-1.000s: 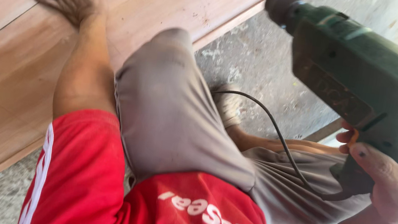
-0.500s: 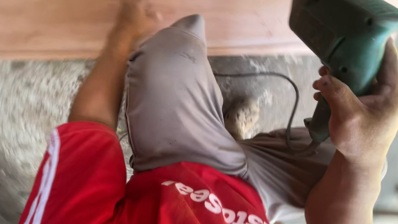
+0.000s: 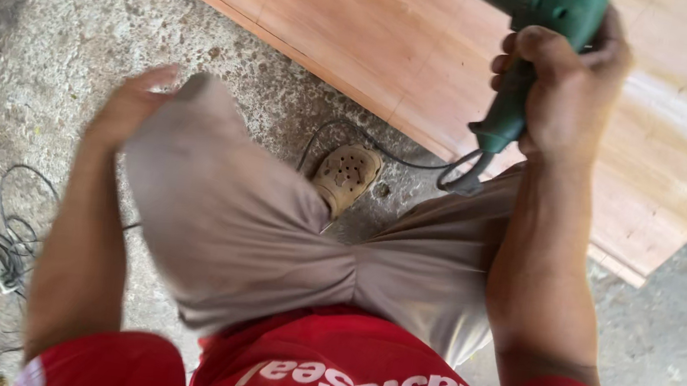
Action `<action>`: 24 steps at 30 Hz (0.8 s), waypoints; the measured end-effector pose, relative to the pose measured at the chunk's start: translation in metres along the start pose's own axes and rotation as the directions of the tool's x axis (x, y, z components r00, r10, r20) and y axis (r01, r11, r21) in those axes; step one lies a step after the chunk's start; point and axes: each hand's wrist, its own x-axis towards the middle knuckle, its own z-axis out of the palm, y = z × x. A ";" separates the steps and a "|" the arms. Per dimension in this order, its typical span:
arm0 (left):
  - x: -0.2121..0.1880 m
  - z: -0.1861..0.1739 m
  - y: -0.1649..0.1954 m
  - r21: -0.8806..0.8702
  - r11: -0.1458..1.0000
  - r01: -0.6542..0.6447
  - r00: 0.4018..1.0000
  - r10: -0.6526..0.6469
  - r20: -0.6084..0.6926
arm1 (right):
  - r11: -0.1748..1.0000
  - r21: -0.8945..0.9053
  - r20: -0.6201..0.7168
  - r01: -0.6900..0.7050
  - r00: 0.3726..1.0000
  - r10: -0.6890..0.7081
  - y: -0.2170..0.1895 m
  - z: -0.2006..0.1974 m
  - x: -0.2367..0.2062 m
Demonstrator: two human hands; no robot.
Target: The person sits on the floor holding a long wooden board steady with one hand while drilling a series of holes along a marked line with a corded electric drill. They reposition the board and continue drilling more holes, then stand up at the end carrying the drill.
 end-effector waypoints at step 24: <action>0.002 0.358 0.207 -0.116 0.604 -0.789 0.407 0.654 0.638 | 0.985 0.174 -0.196 0.004 0.980 0.030 -0.016 -0.082 -0.020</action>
